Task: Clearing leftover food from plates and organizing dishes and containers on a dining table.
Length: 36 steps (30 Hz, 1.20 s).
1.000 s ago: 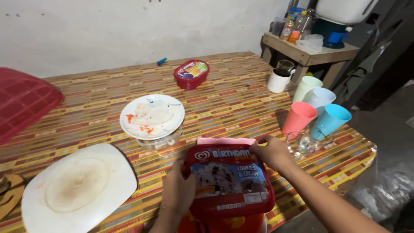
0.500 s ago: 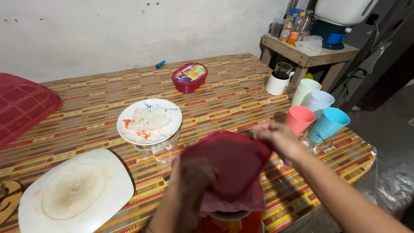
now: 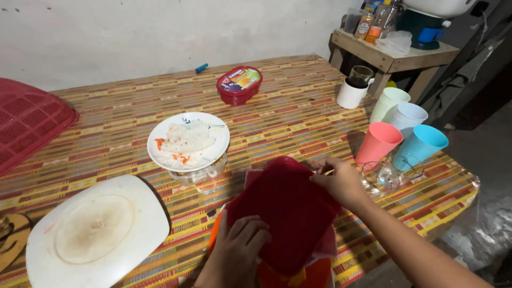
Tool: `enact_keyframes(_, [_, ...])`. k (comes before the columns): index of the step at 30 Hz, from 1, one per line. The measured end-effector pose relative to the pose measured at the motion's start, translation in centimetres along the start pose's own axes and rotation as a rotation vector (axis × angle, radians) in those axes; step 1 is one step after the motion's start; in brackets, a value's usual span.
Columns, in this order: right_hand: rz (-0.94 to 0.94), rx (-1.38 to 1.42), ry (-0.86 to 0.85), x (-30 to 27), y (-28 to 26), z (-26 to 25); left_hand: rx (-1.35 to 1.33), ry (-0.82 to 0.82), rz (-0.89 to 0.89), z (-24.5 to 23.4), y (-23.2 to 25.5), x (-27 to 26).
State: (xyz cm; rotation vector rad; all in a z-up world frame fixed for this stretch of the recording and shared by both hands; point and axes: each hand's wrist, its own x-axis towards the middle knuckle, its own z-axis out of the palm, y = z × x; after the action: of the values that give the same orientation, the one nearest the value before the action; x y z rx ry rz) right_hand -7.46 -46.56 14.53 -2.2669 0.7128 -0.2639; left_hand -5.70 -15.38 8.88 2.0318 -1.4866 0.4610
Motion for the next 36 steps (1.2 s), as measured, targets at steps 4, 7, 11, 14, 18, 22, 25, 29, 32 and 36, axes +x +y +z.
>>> enact_keyframes(4, [0.035,-0.127,0.071,1.2,-0.3,0.4,-0.088,0.008,-0.010,-0.7,-0.9,1.8])
enact_keyframes(7, [0.025,-0.186,0.131,4.1,0.2,1.1,-0.136,0.038,-0.099,-1.2,-2.3,4.9])
enact_keyframes(11, [-0.285,-0.118,0.253,13.6,4.8,4.5,-0.080,0.153,-0.298,-0.1,-6.3,10.1])
enact_keyframes(14, [-0.162,0.064,0.083,16.6,-1.1,4.3,-0.030,0.047,-0.467,1.2,-10.2,14.5])
enact_keyframes(18, [-0.013,0.546,0.062,26.2,-1.1,10.5,0.101,-0.170,-0.736,4.1,-15.5,18.0])
enact_keyframes(22, [0.220,0.820,-0.189,32.3,-2.9,14.9,0.188,-0.279,-0.846,5.1,-17.6,19.0])
enact_keyframes(25, [0.249,0.867,-0.246,35.1,-5.0,17.0,0.252,-0.275,-0.767,5.6,-18.8,17.8])
enact_keyframes(29, [0.067,0.651,-0.195,36.6,-8.4,19.0,0.295,-0.159,-0.572,5.9,-19.8,15.8])
enact_keyframes(32, [-0.009,0.288,-0.249,35.9,-11.0,18.8,0.360,-0.059,-0.436,5.7,-19.8,15.7])
enact_keyframes(36, [-0.086,0.132,-0.354,36.8,-11.6,20.7,0.395,-0.055,-0.480,5.9,-20.3,16.7])
